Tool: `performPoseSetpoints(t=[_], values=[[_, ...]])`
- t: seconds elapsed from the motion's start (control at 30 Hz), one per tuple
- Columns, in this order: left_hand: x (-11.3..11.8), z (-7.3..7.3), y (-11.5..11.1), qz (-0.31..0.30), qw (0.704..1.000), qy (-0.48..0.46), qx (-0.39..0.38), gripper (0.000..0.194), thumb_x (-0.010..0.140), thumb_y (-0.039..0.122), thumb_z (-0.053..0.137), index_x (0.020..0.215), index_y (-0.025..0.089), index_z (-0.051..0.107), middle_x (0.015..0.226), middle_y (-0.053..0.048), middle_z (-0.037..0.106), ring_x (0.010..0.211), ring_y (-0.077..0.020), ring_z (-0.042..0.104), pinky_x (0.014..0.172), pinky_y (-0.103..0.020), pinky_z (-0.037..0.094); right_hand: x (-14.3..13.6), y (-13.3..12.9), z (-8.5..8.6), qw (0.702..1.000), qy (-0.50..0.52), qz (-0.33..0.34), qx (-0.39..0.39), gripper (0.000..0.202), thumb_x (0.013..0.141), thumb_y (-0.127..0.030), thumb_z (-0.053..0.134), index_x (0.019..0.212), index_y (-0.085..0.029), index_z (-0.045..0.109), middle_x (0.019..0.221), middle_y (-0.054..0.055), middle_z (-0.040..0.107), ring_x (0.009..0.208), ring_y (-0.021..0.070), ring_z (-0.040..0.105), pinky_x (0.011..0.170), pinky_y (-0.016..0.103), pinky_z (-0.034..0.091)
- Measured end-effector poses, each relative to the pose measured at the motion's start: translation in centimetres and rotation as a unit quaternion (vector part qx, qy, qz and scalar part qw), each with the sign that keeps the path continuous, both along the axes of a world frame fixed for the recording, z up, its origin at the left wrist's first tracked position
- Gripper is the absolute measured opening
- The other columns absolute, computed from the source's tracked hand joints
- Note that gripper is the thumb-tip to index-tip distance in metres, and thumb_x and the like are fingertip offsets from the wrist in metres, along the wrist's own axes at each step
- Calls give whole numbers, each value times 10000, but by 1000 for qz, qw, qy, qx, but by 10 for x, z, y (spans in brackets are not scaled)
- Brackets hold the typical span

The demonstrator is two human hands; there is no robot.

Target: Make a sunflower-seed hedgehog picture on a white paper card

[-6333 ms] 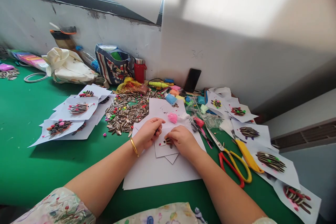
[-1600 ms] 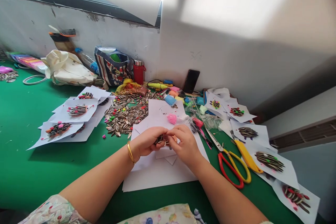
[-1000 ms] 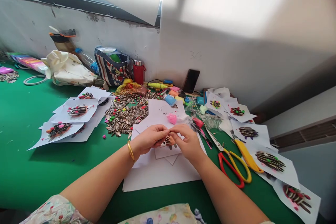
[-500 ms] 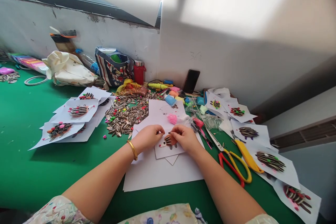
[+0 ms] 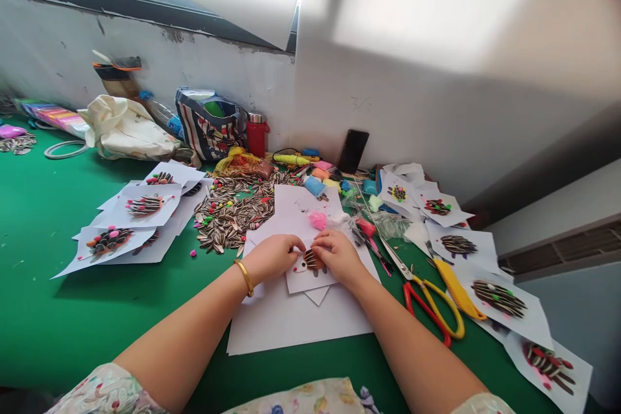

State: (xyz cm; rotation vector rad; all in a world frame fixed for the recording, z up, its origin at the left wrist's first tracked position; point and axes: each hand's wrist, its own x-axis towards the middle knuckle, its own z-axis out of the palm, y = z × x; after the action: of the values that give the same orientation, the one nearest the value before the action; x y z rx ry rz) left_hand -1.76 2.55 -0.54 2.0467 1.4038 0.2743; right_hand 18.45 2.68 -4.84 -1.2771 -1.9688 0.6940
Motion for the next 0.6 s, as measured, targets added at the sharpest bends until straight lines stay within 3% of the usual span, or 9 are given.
performPoseSetpoints(t=[0.17, 0.6], values=[[-2, 1, -1, -22, 1000, -12, -9, 414, 802, 193, 497, 1132, 257, 739, 1064, -48, 753, 886, -226, 678, 801, -270, 465, 1, 0, 0, 1000, -5, 4, 2, 172, 828, -146, 616, 795, -233, 761, 915, 41, 679, 913, 201, 607, 858, 352, 470], [1, 14, -11, -60, 998, 32, -3, 442, 805, 180, 504, 1180, 266, 722, 1079, -81, 752, 918, -258, 685, 801, -295, 478, -1, -3, 3, 999, -40, 1, 17, 183, 823, -110, 634, 788, -237, 762, 924, 35, 687, 944, 206, 600, 868, 359, 461]])
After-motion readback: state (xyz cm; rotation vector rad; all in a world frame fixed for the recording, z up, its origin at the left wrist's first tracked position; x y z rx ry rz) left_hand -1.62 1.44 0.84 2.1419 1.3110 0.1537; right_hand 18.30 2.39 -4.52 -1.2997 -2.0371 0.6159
